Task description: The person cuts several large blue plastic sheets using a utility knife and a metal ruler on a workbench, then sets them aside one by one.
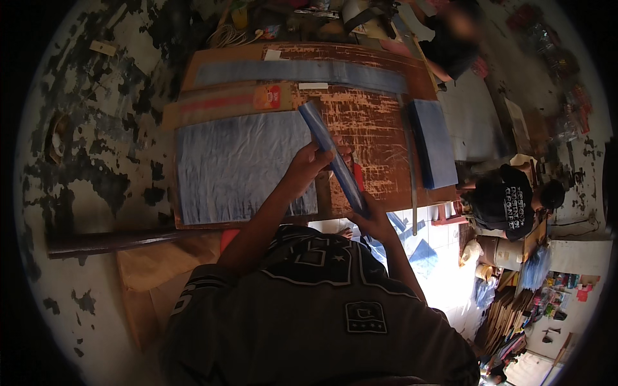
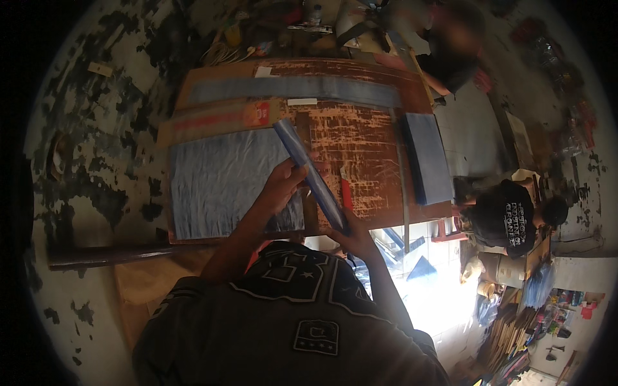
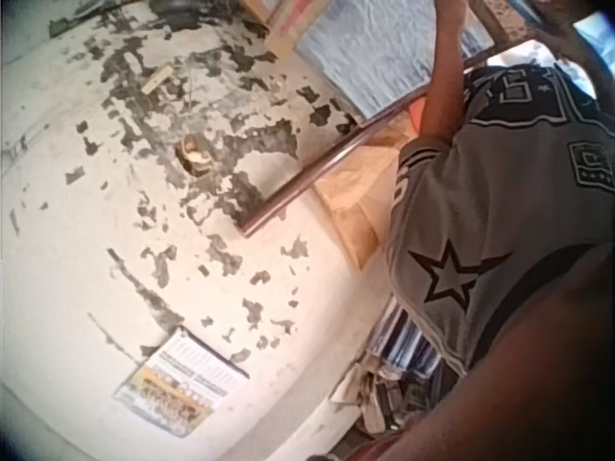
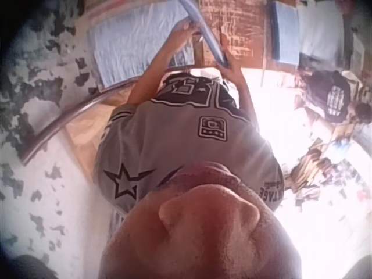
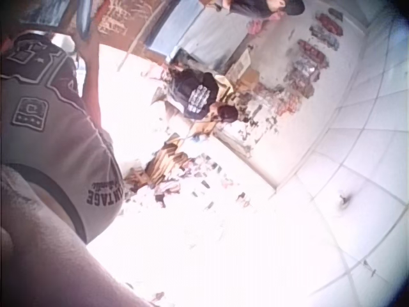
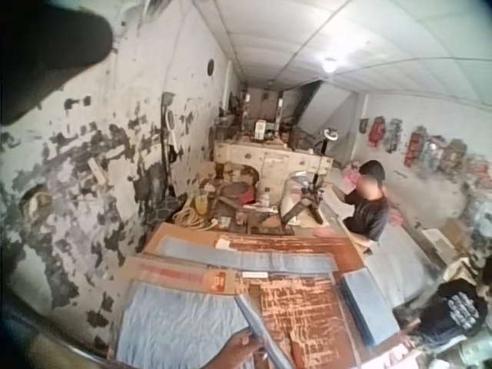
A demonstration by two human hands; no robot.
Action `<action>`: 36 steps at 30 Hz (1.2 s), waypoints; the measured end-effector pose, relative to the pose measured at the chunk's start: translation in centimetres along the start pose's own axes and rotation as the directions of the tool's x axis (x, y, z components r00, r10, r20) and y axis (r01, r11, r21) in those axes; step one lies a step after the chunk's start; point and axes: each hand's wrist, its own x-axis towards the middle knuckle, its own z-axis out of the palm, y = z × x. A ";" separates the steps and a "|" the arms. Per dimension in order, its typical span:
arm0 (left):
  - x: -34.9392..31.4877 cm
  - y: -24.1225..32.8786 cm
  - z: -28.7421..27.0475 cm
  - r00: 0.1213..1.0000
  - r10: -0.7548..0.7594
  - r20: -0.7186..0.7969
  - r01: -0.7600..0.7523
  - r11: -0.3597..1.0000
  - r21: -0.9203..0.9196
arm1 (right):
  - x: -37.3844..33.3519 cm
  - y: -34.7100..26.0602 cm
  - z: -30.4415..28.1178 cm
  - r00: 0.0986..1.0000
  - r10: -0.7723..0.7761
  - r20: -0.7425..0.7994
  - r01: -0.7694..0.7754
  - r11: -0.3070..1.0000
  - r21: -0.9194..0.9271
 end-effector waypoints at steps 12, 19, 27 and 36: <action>2.6 0.4 2.9 0.998 0.056 0.013 -0.056 0.998 0.001 | -1.3 1.1 -1.0 0.986 -0.169 -0.003 0.156 0.900 0.408; 3.4 0.4 3.2 0.996 0.067 0.052 -0.067 0.998 -0.014 | -1.7 0.0 -2.5 0.970 -0.225 0.088 0.132 0.797 0.590; 4.2 -0.9 4.4 0.999 -0.003 0.039 0.004 0.999 -0.040 | -2.5 -0.2 -4.1 0.989 -0.068 0.128 -0.006 0.860 0.509; 4.8 -3.8 6.9 0.997 0.002 -0.083 -0.010 0.996 -0.089 | -4.0 2.0 -8.0 0.988 -0.146 -0.039 0.140 0.981 -0.138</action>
